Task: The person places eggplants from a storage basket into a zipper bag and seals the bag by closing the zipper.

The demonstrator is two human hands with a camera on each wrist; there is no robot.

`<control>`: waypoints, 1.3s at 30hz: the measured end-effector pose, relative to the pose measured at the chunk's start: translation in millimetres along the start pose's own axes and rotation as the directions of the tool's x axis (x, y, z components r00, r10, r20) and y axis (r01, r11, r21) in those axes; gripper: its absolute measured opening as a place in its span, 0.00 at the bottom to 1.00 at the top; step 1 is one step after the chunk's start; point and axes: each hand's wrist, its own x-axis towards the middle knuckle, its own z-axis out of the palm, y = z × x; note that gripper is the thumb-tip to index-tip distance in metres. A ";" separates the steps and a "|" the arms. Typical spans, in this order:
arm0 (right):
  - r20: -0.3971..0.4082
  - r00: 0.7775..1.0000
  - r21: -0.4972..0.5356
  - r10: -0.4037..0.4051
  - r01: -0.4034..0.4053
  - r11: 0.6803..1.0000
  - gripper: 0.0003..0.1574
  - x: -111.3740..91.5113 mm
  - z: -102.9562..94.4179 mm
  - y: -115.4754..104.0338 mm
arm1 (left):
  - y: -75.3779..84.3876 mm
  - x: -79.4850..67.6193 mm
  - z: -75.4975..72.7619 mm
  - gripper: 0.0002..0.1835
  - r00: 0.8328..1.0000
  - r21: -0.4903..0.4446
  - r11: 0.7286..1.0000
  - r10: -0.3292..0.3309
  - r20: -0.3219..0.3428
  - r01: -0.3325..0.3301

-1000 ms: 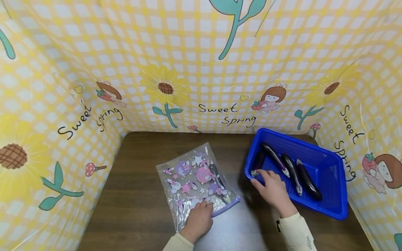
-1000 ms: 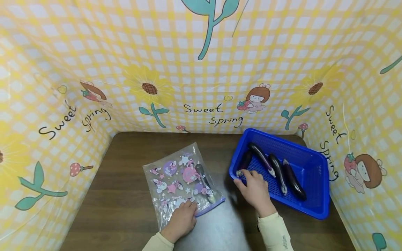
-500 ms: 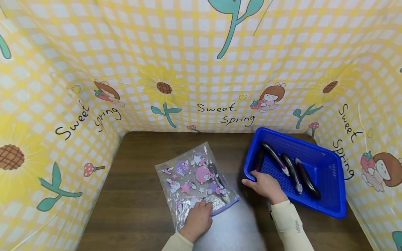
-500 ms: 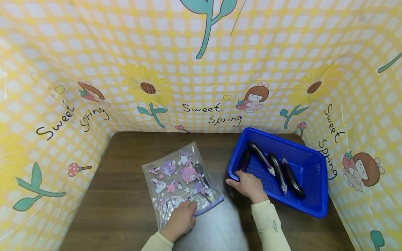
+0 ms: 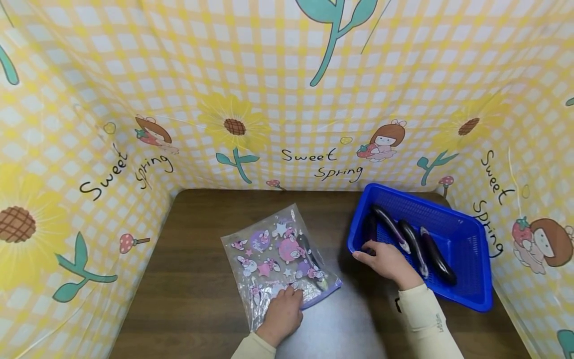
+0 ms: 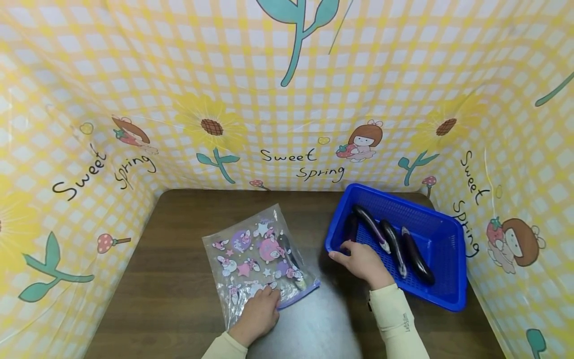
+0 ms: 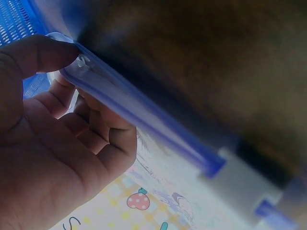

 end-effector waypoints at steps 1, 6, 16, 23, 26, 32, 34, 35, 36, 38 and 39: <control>-0.003 1.000 -0.006 -0.008 0.008 1.000 0.33 0.9 -4.7 0.2 | -0.4 0.1 -0.1 0.13 1.000 0.001 1.000 0.001 -0.005 -0.001; 0.005 0.999 -0.051 -0.035 0.035 0.998 0.20 7.8 -30.7 0.9 | -2.5 0.1 1.0 0.14 1.000 0.010 1.000 -0.003 -0.021 0.004; 0.272 0.962 -0.141 -0.024 0.064 0.988 0.19 19.4 -57.6 5.2 | -5.2 -0.7 8.2 0.15 0.999 -0.006 1.000 -0.004 -0.050 0.003; 0.302 0.952 -0.304 0.048 0.048 0.952 0.17 29.5 -55.1 9.0 | -4.0 -2.5 7.6 0.14 0.999 -0.022 1.000 -0.014 -0.028 0.014; 0.256 0.966 -0.312 0.024 0.059 0.948 0.14 41.6 -53.9 13.1 | -4.0 -2.2 6.9 0.13 1.000 -0.019 1.000 -0.018 -0.017 0.018; 0.319 0.944 -0.269 0.087 0.002 0.963 0.10 67.4 -45.7 32.8 | -4.9 -2.0 10.0 0.13 1.000 -0.017 1.000 -0.007 -0.030 0.007; 0.334 0.935 -0.273 0.121 -0.027 0.962 0.12 72.7 -39.5 41.8 | -4.7 -2.5 10.4 0.13 1.000 -0.027 1.000 -0.013 -0.011 0.012; 0.332 0.934 -0.271 0.130 -0.037 0.962 0.13 74.4 -36.1 46.0 | -4.4 -2.7 10.1 0.13 1.000 -0.028 0.999 -0.017 0.001 0.017; 0.325 0.936 -0.272 0.138 -0.048 0.961 0.13 75.5 -33.2 49.2 | -4.0 -2.8 9.2 0.13 1.000 -0.028 0.999 -0.020 0.009 0.020; 0.304 0.942 -0.282 0.142 -0.054 0.958 0.13 76.6 -27.9 53.8 | -4.2 -2.9 8.1 0.13 1.000 -0.025 0.999 -0.022 0.010 0.022; 0.309 0.940 -0.278 0.147 -0.058 0.959 0.13 76.3 -25.8 54.9 | -4.3 -2.8 7.3 0.13 1.000 -0.021 1.000 -0.018 -0.001 0.018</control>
